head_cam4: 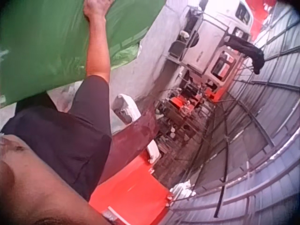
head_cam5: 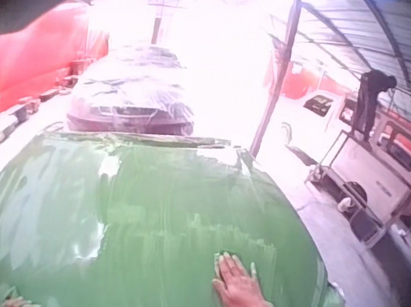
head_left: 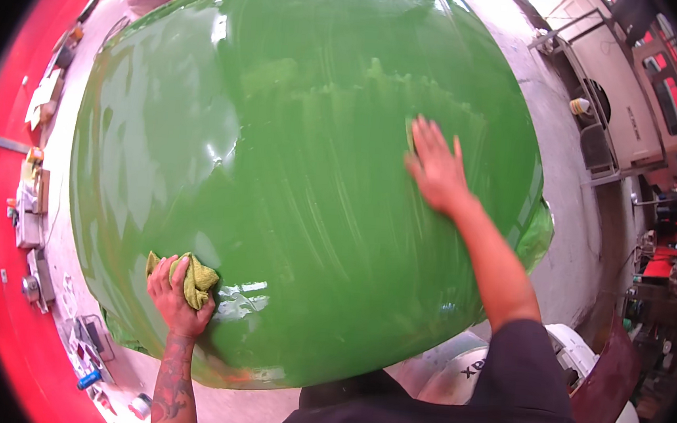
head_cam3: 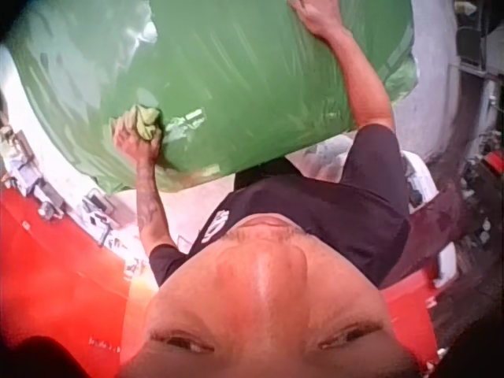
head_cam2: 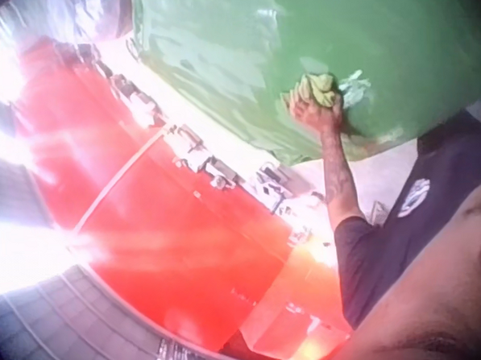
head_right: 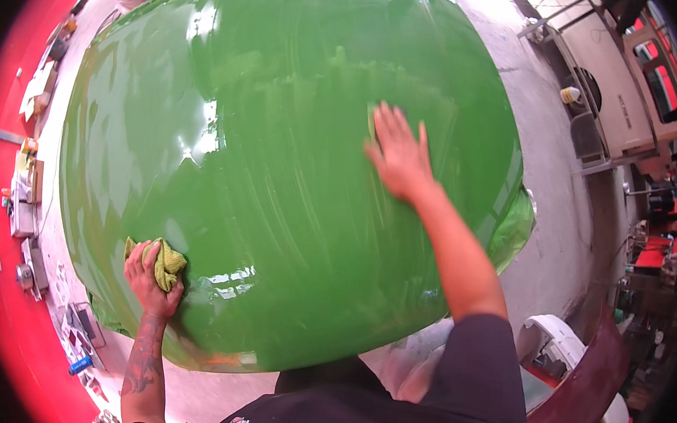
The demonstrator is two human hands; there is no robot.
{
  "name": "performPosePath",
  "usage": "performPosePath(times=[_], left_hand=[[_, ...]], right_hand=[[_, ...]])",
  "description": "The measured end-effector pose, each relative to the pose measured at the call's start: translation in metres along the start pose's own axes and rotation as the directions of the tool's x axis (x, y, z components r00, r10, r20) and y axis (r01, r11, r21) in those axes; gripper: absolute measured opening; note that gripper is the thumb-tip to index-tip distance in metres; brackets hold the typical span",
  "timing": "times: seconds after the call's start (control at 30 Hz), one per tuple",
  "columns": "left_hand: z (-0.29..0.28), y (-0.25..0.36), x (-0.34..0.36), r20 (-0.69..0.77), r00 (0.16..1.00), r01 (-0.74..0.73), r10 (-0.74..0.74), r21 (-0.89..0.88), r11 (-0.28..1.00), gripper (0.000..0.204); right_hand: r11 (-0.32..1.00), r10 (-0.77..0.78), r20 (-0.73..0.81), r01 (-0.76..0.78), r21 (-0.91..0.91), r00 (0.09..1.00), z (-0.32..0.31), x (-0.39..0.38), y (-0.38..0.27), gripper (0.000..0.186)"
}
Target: The person wet-sands a car hood, rubbing sandpaper across the surface, dipping a cloth into a bucket of water, and wiping down the panel.
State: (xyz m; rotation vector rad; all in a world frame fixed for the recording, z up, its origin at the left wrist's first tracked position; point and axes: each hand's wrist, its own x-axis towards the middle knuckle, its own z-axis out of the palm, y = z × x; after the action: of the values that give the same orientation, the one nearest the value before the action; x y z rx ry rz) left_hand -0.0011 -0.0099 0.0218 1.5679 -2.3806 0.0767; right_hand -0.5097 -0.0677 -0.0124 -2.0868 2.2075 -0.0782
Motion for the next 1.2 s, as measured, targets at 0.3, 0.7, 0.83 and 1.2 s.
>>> performPosePath(times=[0.3,0.7,0.83,1.2], left_hand=[[-0.003,-0.008,-0.002,0.023,0.999,0.030,-0.030,-0.013,0.999,0.070],[0.002,-0.003,0.003,0.013,0.999,0.047,-0.046,-0.059,0.997,0.071],[-0.001,-0.010,-0.002,0.013,0.999,0.050,-0.049,-0.058,0.997,0.073],[-0.003,-0.011,-0.006,0.032,0.997,0.072,-0.072,-0.018,0.997,0.074]], right_hand=[[0.991,-0.136,-0.013,0.136,0.011,0.991,0.001,0.028,-0.038,0.060],[0.984,-0.177,-0.014,0.177,0.014,0.984,-0.007,0.184,-0.105,0.059],[0.971,-0.238,-0.030,0.239,0.022,0.971,0.003,0.161,-0.136,0.060],[0.840,-0.536,0.084,0.540,-0.049,0.840,-0.006,0.077,-0.178,0.062]])
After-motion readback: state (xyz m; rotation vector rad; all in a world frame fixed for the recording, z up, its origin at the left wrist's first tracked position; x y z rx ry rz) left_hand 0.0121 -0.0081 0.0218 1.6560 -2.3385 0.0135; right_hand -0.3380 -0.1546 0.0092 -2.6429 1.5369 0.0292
